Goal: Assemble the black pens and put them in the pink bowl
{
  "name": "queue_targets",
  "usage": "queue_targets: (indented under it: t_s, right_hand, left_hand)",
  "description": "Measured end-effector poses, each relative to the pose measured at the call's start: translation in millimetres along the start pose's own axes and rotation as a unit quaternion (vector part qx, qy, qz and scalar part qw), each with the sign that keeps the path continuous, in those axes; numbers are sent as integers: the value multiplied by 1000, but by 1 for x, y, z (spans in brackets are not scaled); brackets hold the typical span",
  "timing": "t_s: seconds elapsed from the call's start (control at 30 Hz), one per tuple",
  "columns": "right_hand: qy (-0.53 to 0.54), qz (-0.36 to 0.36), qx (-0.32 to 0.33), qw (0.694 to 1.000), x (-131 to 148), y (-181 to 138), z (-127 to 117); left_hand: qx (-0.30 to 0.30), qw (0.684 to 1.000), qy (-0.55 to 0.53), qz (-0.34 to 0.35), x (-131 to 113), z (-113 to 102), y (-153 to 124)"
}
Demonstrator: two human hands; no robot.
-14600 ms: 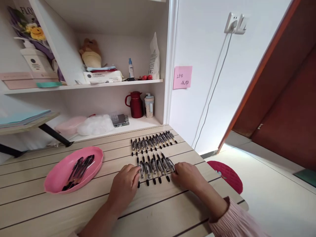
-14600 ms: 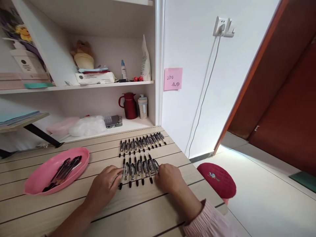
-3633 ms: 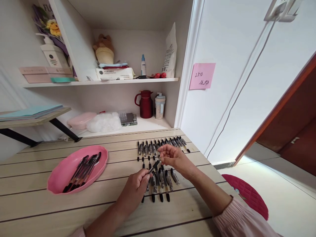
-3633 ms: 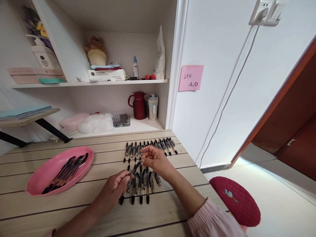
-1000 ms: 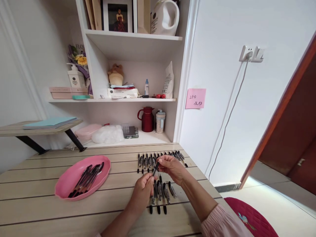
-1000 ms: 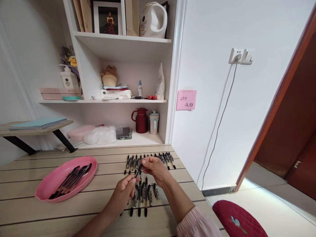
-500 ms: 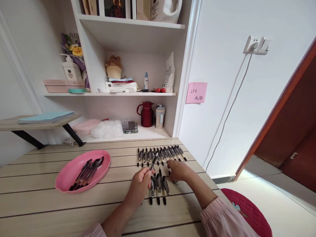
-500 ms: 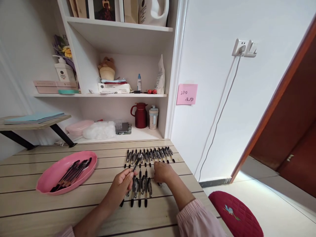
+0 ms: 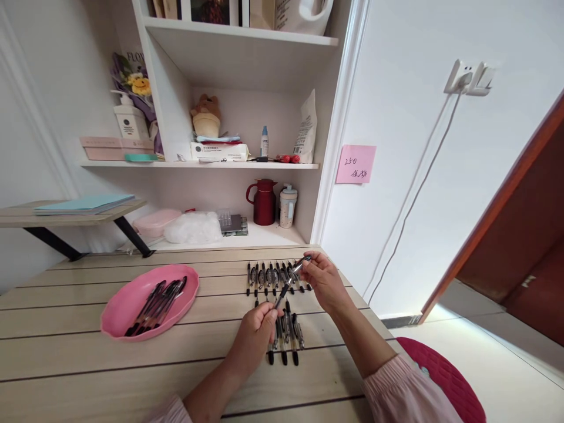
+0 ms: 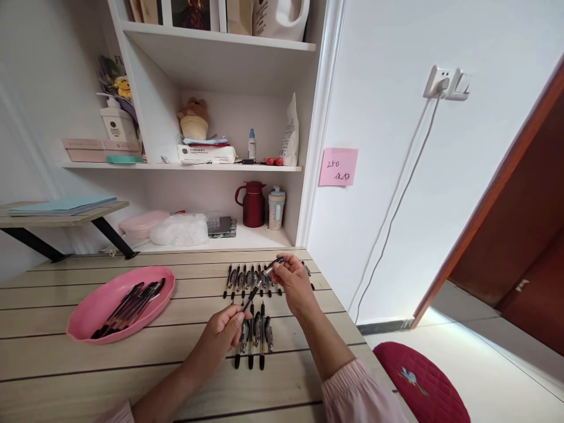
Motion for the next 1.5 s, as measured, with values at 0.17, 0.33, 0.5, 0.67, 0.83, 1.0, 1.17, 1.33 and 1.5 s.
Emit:
queue_targets:
  t_s: [0.17, 0.33, 0.5, 0.67, 0.83, 1.0, 1.17, 1.33, 1.5]
  right_hand:
    - [-41, 22, 58, 997, -3, -7, 11]
    - [-84, 41, 115, 989, -10, -17, 27]
    - [-97, 51, 131, 985, -10, -25, 39]
    - [-104, 38, 121, 986, -2, -30, 46]
    - [-120, 66, 137, 981, 2, -30, 44]
    - [-144, 83, 81, 983, -2, -21, 23]
    - [-154, 101, 62, 981, -14, -16, 12]
    - [-202, 101, 75, 971, -18, -14, 10]
    - [-262, 95, 52, 959, -23, -12, 6]
  left_hand:
    - [-8, 1000, 3, 5, 1, -1, 2]
    - [-18, 1000, 3, 8, -2, -2, 3]
    - [-31, 999, -14, 17, -5, -2, 1]
    - [-50, 998, -16, 36, -11, -1, -4]
    - [-29, 999, -5, 34, -13, -1, -5]
    - [-146, 965, 194, 96, -34, -56, 2]
    - [-316, 815, 481, -63, -44, -160, -7]
    - [-333, 776, 506, -176, -24, -212, -17]
    - [-347, 775, 510, -138, -27, -208, -14]
Point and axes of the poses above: each hand's wrist, its own y-axis towards the middle knuckle, its own z-axis out of the palm, x = y × z, the point moved 4 cm from there along y, towards the middle knuckle, and after that the axes turned 1 degree about -z, right-handed, at the moved point
